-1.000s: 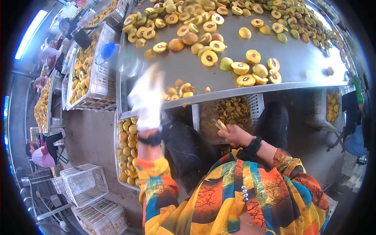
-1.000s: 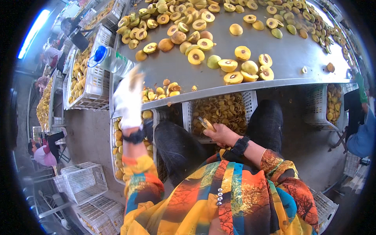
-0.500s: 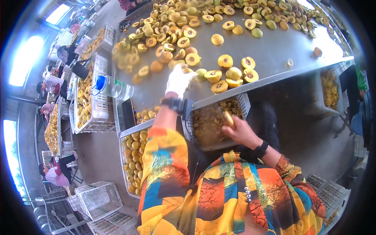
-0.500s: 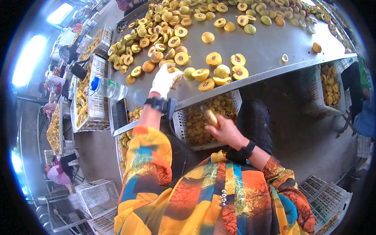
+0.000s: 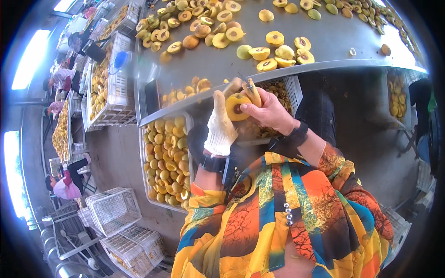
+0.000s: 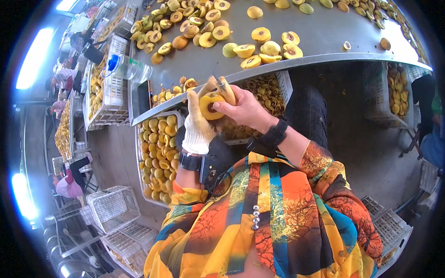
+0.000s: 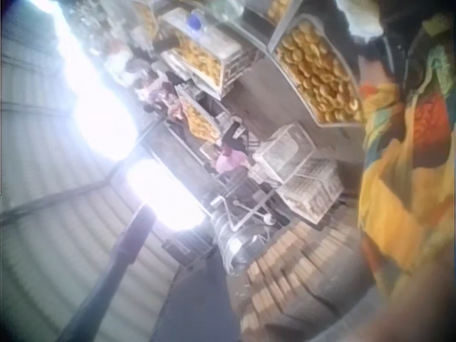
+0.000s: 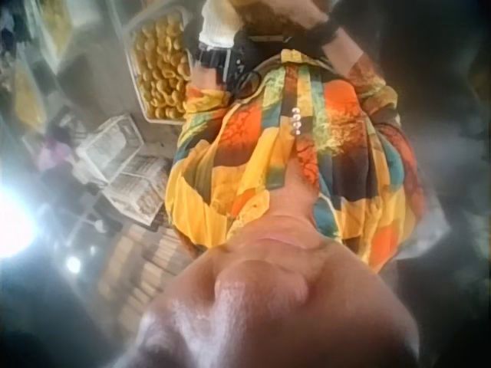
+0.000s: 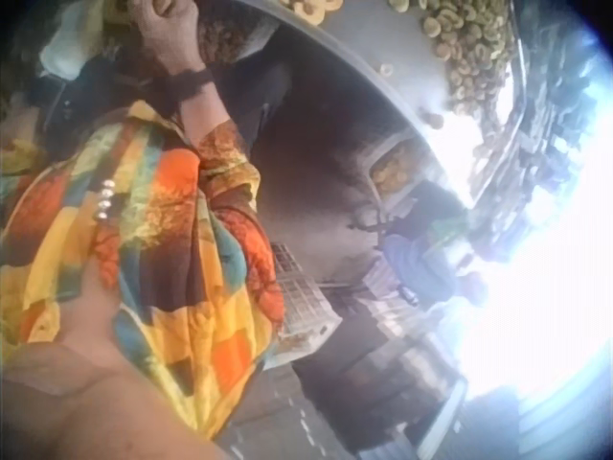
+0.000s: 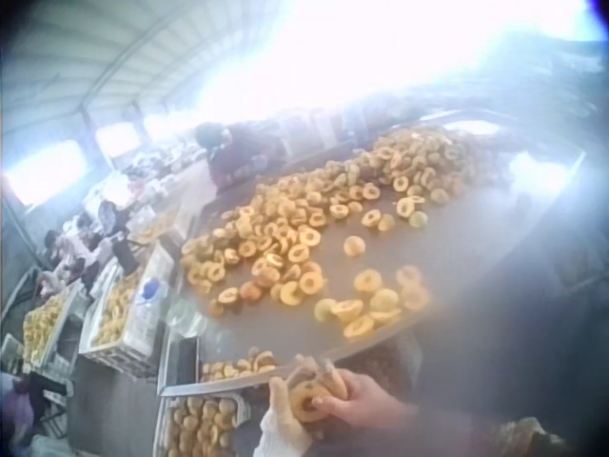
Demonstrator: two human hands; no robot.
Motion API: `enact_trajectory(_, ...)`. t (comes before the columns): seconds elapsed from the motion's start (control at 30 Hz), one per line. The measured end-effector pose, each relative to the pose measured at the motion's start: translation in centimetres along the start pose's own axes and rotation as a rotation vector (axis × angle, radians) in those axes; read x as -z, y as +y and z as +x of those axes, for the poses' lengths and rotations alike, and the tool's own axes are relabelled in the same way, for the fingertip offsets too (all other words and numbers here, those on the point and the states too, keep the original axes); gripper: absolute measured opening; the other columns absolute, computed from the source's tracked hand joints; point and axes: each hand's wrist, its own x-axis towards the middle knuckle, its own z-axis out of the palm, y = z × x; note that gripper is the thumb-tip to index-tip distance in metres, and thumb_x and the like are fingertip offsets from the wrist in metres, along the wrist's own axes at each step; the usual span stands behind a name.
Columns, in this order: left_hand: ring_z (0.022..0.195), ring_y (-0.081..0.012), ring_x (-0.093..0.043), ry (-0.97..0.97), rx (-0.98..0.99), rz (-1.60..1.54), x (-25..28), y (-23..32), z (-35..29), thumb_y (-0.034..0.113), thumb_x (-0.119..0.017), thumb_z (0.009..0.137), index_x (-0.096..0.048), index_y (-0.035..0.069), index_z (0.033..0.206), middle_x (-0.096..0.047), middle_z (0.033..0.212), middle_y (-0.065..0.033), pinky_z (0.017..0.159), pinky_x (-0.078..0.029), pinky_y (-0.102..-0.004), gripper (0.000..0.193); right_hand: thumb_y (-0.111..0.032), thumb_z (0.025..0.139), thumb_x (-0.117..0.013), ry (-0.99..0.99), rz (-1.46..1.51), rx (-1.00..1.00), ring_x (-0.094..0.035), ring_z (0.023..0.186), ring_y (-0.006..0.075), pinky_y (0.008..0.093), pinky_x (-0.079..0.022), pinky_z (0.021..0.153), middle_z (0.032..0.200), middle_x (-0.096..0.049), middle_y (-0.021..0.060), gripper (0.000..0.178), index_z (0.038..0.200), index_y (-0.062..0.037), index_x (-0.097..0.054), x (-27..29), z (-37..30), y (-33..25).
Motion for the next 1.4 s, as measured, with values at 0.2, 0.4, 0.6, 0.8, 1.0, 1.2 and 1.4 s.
enact_trajectory(0.2, 0.06, -0.0108, -0.054, 0.012, -0.007, 0.038, 2.2, -1.1, -0.6, 0.056, -0.047, 0.088, -0.059, 0.006, 0.108, -0.057, 0.08, -0.0024, 0.042, -0.037, -0.0199, 0.055, -0.019, 0.078, -0.07, 0.088, -0.564, 0.153, -0.065, 0.068, 0.0259, 0.0295, -0.05, 0.065, 0.077, -0.065, 0.0168, 0.042, 0.114, -0.0044, -0.056, -0.8, -1.0, 0.5)
enact_trajectory(0.4, 0.067, -0.01, -0.057, 0.07, -0.183, 0.197, 2.3, -1.6, -1.9, 0.045, -0.056, 0.088, -0.062, 0.003, 0.102, -0.06, 0.079, -0.0036, 0.056, -0.047, -0.0212, 0.045, -0.012, 0.077, -0.066, 0.096, -0.666, 0.18, -0.062, 0.06, 0.026, 0.032, -0.048, 0.06, 0.069, -0.061, 0.0172, 0.026, 0.098, 0.0009, -0.058, -2.0, -1.6, -0.5)
enact_trajectory(0.6, 0.072, -0.0137, -0.06, 0.077, -0.185, 0.2, 3.8, -2.9, -1.9, 0.028, -0.06, 0.089, -0.06, 0.001, 0.105, -0.063, 0.086, -0.0057, 0.063, -0.05, -0.0257, 0.031, -0.01, 0.076, -0.064, -0.034, -0.582, 0.109, -0.062, 0.064, 0.0316, 0.0322, -0.048, 0.061, 0.07, -0.06, 0.0205, 0.02, 0.091, 0.002, -0.057, -2.2, -1.5, -0.9)
enact_trajectory(0.8, 0.074, -0.0259, -0.062, -0.009, 0.114, -0.407, 5.4, -4.9, -1.0, 0.05, -0.047, 0.09, -0.057, 0.006, 0.108, -0.065, 0.089, -0.0122, 0.065, -0.052, -0.0373, 0.049, -0.016, 0.074, -0.063, -0.296, -1.081, 0.388, -0.059, 0.058, 0.0366, 0.0424, -0.049, 0.055, 0.06, -0.057, 0.0161, 0.016, 0.08, -0.0055, -0.052, -3.2, -2.1, 0.5)
enact_trajectory(1.0, 0.069, -0.0214, -0.059, 0.185, 0.113, -0.28, 5.2, -2.1, -1.6, 0.063, -0.045, 0.085, -0.058, 0.008, 0.104, -0.061, 0.089, -0.0089, 0.054, -0.049, -0.0306, 0.06, -0.038, 0.089, -0.056, 0.098, -0.902, 0.027, -0.059, 0.059, 0.04, 0.0437, -0.047, 0.053, 0.06, -0.056, 0.021, 0.041, 0.085, 0.0011, -0.044, -3.4, -3.0, 1.7)
enact_trajectory(1.2, 0.073, -0.0186, -0.058, 0.247, -0.064, -0.187, 4.5, -2.9, -1.6, 0.061, -0.044, 0.087, -0.052, 0.007, 0.118, -0.06, 0.091, -0.0078, 0.06, -0.049, -0.0293, 0.063, -0.036, 0.094, -0.046, 0.02, -0.875, 0.126, -0.055, 0.061, 0.0434, 0.0459, -0.041, 0.052, 0.06, -0.051, 0.0236, 0.037, 0.086, -0.0005, -0.04, -3.8, -4.0, 2.9)
enact_trajectory(1.4, 0.076, -0.0132, -0.054, 0.213, -0.229, -0.123, 3.9, -3.6, -1.2, 0.048, -0.043, 0.094, -0.05, 0.004, 0.125, -0.057, 0.09, -0.0041, 0.065, -0.047, -0.0245, 0.055, -0.029, 0.095, -0.045, 0.031, -0.956, 0.12, -0.055, 0.061, 0.043, 0.0479, -0.042, 0.053, 0.061, -0.055, 0.0228, 0.03, 0.087, -0.0008, -0.04, -4.0, -4.1, 3.7)
